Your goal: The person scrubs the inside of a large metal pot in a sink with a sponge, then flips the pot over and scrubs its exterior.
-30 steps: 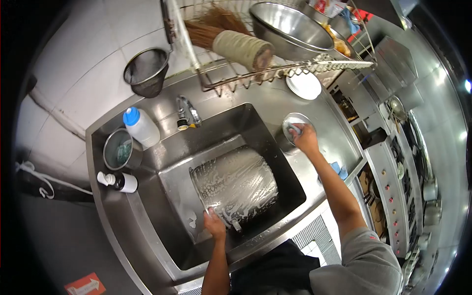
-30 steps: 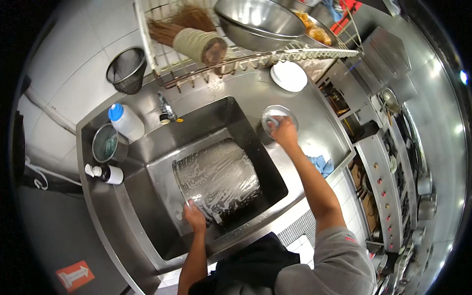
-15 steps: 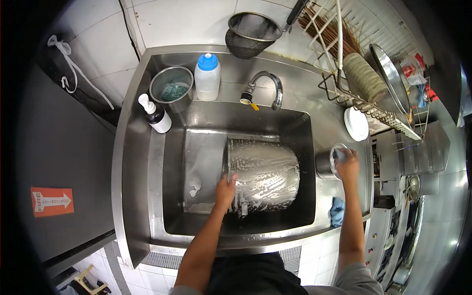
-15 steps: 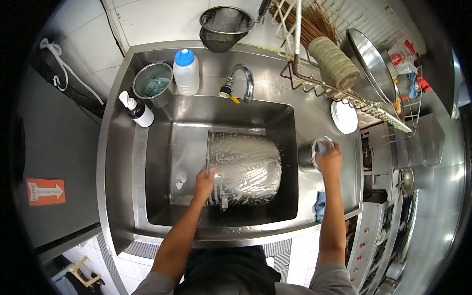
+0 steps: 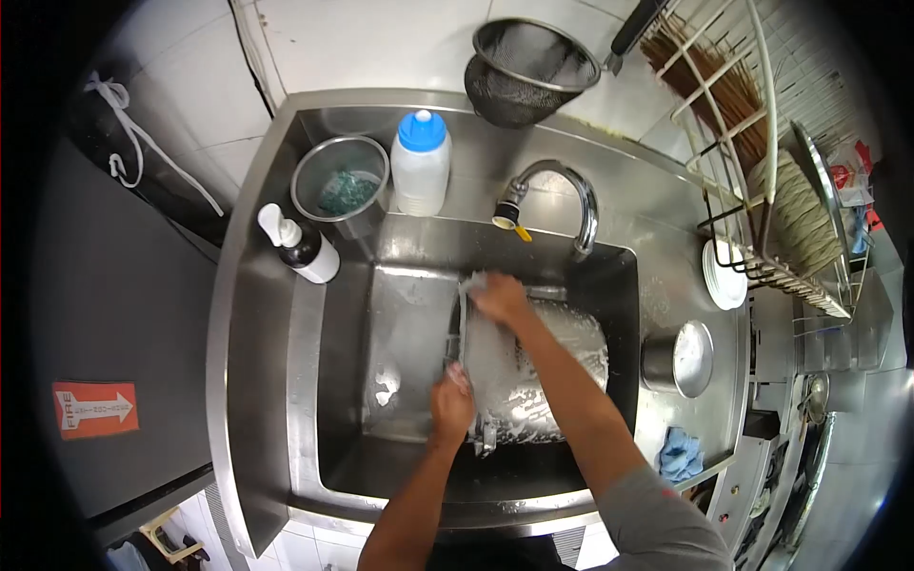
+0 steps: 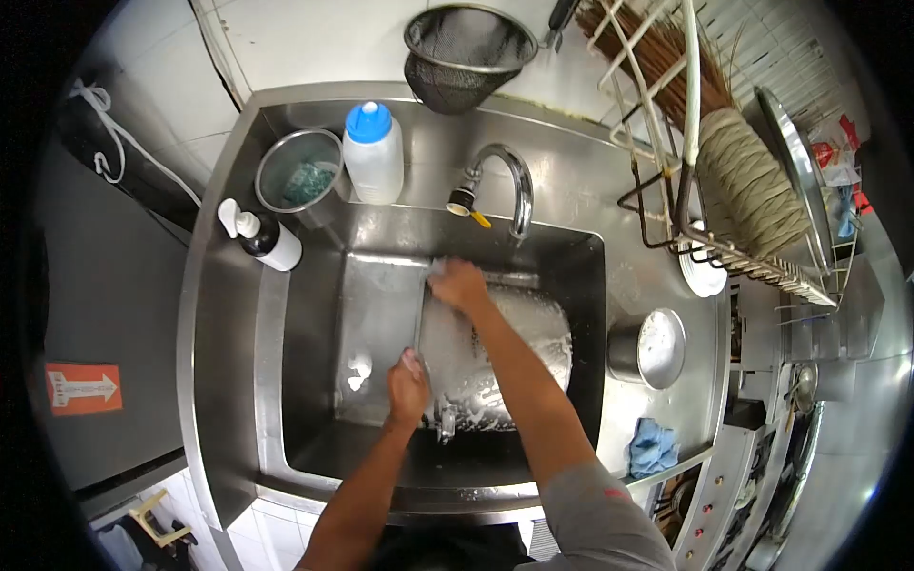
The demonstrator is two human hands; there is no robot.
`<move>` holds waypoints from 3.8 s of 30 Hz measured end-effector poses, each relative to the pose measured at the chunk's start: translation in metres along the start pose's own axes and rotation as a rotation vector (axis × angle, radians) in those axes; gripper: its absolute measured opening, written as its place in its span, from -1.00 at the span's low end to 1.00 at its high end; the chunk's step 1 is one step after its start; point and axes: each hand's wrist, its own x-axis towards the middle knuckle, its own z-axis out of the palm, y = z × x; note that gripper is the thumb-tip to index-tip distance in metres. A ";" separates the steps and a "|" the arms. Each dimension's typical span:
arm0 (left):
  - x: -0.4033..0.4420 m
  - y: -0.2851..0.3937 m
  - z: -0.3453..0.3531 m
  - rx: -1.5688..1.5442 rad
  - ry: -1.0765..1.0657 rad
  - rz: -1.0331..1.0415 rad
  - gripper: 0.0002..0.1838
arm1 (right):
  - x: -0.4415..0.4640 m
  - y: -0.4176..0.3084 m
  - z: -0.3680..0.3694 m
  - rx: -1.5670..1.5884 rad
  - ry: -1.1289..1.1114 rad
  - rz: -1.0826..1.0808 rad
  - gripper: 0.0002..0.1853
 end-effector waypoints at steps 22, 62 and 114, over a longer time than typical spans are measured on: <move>-0.034 -0.028 0.009 -0.101 -0.061 -0.065 -0.76 | -0.126 0.072 0.005 -0.109 0.541 -0.382 -0.56; 0.020 -0.010 -0.028 0.176 0.001 -0.140 -0.77 | -0.160 0.061 -0.016 -0.245 0.561 -0.428 -0.65; -0.033 -0.139 0.010 -0.448 -0.151 -0.132 -0.55 | -0.148 -0.062 0.047 -0.203 0.549 -0.503 -0.61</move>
